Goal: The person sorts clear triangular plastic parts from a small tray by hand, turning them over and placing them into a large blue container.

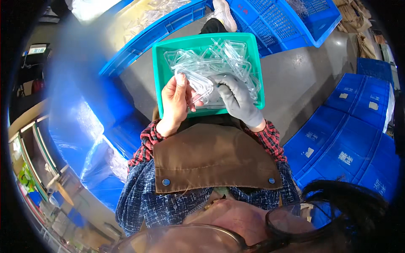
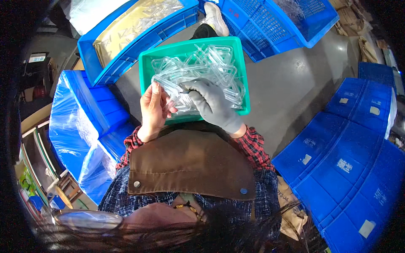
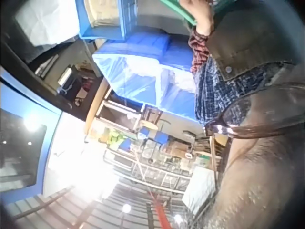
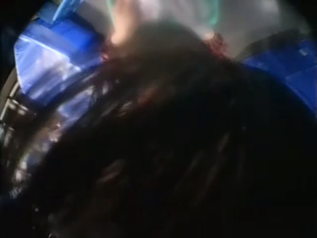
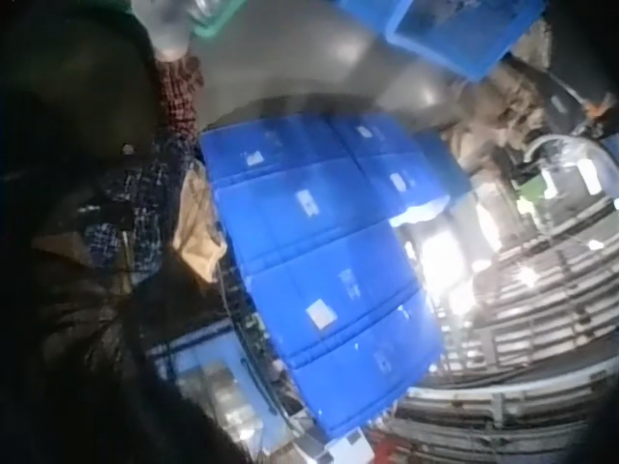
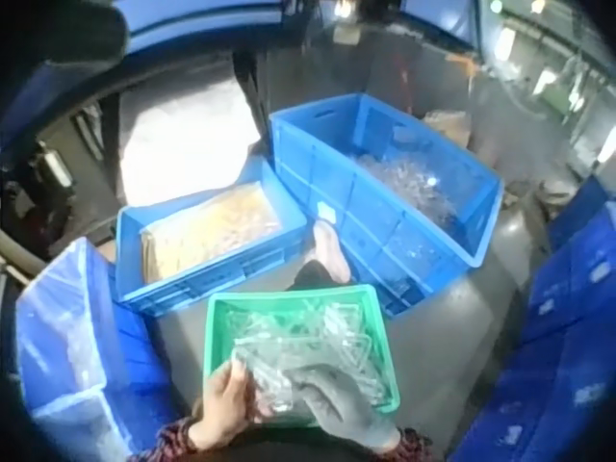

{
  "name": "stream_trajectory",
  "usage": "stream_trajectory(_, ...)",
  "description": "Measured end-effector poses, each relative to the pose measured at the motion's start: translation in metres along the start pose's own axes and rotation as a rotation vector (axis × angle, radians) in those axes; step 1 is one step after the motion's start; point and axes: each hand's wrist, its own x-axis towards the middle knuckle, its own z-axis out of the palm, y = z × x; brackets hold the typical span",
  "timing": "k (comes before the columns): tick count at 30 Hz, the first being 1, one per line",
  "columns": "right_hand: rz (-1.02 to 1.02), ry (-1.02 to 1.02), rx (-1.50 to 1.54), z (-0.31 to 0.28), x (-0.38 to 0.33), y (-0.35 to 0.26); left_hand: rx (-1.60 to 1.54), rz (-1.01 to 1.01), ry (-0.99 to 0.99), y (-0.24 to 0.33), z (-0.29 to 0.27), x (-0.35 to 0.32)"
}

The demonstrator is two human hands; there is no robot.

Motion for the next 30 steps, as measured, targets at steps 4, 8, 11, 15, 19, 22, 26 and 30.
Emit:
stream_trajectory(4, -0.007, 0.037, 0.026, 0.006, -0.002, 0.000, -0.051, -0.091, -0.049, 0.000, 0.003, 0.000)
stream_trajectory(8, -0.025, 0.088, 0.000, 0.009, -0.002, -0.001, -0.049, -0.133, -0.092, -0.001, -0.001, 0.001)
stream_trajectory(11, -0.044, 0.103, -0.034, 0.011, -0.004, -0.002, -0.007, -0.103, -0.199, 0.001, -0.008, 0.003)
stream_trajectory(15, -0.011, 0.087, -0.014, 0.012, -0.005, -0.008, 0.001, -0.074, -0.269, 0.001, -0.018, 0.006)
stream_trajectory(19, -0.066, 0.112, -0.191, 0.016, -0.005, 0.002, 0.283, -0.169, -0.492, 0.004, -0.029, -0.001)
stream_trajectory(22, 0.322, 0.298, 0.205, 0.009, -0.002, 0.024, 0.091, 0.052, -0.775, 0.003, 0.009, -0.027)
stream_trajectory(26, 0.279, 0.194, 0.225, -0.008, 0.002, 0.005, 0.056, -0.107, -0.330, -0.004, 0.003, 0.005)
stream_trajectory(30, 0.520, 0.137, 0.241, 0.005, 0.004, -0.017, -0.052, -0.091, -0.230, 0.002, 0.003, 0.003)
